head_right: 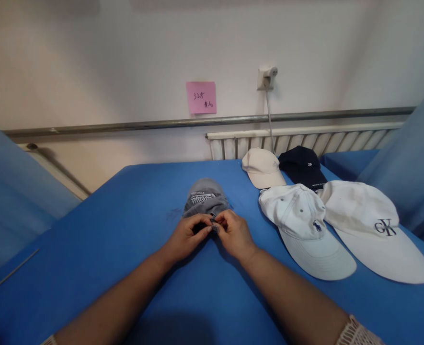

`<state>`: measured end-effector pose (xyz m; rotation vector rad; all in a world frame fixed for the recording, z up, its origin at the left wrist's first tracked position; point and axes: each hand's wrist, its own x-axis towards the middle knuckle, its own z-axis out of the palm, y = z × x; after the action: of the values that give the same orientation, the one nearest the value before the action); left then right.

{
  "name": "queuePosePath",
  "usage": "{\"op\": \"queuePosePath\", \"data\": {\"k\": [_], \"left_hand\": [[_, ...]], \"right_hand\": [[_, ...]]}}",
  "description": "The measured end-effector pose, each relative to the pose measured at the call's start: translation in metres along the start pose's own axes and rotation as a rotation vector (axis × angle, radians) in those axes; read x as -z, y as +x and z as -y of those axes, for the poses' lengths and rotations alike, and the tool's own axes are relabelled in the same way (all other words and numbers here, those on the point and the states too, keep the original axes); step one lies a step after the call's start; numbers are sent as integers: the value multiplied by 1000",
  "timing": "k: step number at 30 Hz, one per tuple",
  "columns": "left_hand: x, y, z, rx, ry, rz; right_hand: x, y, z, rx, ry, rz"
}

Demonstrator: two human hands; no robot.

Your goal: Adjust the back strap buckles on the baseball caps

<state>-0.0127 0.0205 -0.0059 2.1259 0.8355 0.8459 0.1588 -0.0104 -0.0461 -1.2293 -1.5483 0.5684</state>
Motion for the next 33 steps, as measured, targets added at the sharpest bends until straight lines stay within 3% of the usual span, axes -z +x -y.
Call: {"op": "queuePosePath", "data": {"k": [13, 18, 33], "left_hand": [[0, 1, -4, -42, 26, 9], [-1, 3, -1, 42, 4, -115], [1, 4, -3, 307, -413, -132]], "right_hand": [[-6, 1, -2, -183, 153, -16], [-6, 1, -3, -220, 184, -36], [-12, 5, -3, -346, 468, -59]]}}
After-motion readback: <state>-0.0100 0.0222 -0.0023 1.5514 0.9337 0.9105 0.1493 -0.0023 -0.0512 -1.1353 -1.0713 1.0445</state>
